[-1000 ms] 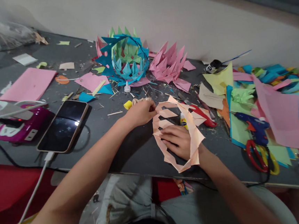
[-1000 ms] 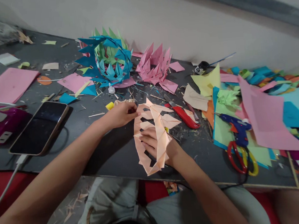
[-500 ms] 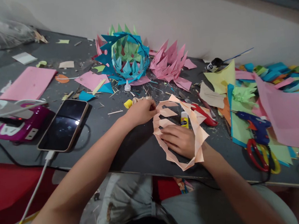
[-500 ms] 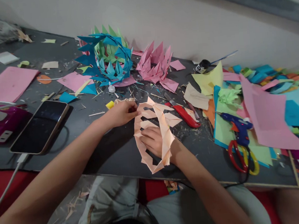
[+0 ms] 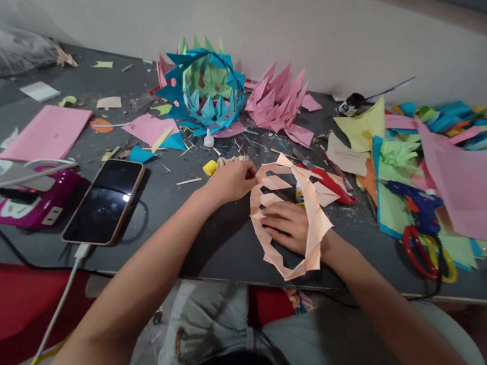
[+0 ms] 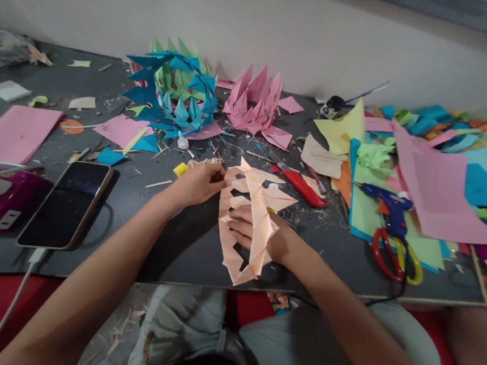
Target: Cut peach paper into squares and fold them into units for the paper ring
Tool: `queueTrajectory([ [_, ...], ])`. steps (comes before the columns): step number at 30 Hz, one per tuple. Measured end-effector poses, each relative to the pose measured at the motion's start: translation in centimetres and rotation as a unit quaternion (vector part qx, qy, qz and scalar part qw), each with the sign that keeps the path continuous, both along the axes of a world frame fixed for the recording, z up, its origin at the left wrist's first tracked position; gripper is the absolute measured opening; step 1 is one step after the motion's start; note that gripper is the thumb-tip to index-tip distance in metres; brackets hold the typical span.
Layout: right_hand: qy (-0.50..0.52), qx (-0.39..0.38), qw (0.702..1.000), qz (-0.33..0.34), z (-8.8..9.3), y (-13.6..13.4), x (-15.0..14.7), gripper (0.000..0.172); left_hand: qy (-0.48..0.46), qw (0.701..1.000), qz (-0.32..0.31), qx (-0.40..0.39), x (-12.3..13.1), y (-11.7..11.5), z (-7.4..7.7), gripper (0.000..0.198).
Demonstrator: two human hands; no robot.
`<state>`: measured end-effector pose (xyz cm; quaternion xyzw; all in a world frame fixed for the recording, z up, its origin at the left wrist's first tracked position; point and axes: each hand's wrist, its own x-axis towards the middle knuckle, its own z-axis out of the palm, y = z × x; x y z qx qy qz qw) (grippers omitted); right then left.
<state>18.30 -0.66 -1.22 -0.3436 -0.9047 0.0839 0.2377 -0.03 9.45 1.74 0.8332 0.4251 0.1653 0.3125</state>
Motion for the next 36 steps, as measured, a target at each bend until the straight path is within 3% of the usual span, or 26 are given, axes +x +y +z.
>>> queueTrajectory([
  [5, -0.016, 0.064, 0.998, 0.021, 0.15, 0.37, -0.05, 0.021, 0.008, 1.000, 0.000, -0.005, 0.01, -0.09, 0.23, 0.011],
  [9, -0.009, 0.072, 0.997, 0.024, 0.05, 0.61, -0.09, 0.021, 0.015, 1.000, 0.003, -0.004, 0.05, -0.15, 0.42, 0.011],
  [28, 0.060, -0.091, 0.992, -0.058, 0.56, 0.25, -0.13, 0.024, 0.018, 1.000, 0.008, 0.003, 0.06, -0.20, 0.22, 0.009],
  [36, 0.078, -0.096, 0.988, -0.093, 0.62, 0.23, -0.11, 0.024, 0.007, 1.000, 0.004, 0.001, 0.03, -0.03, -0.07, 0.009],
])
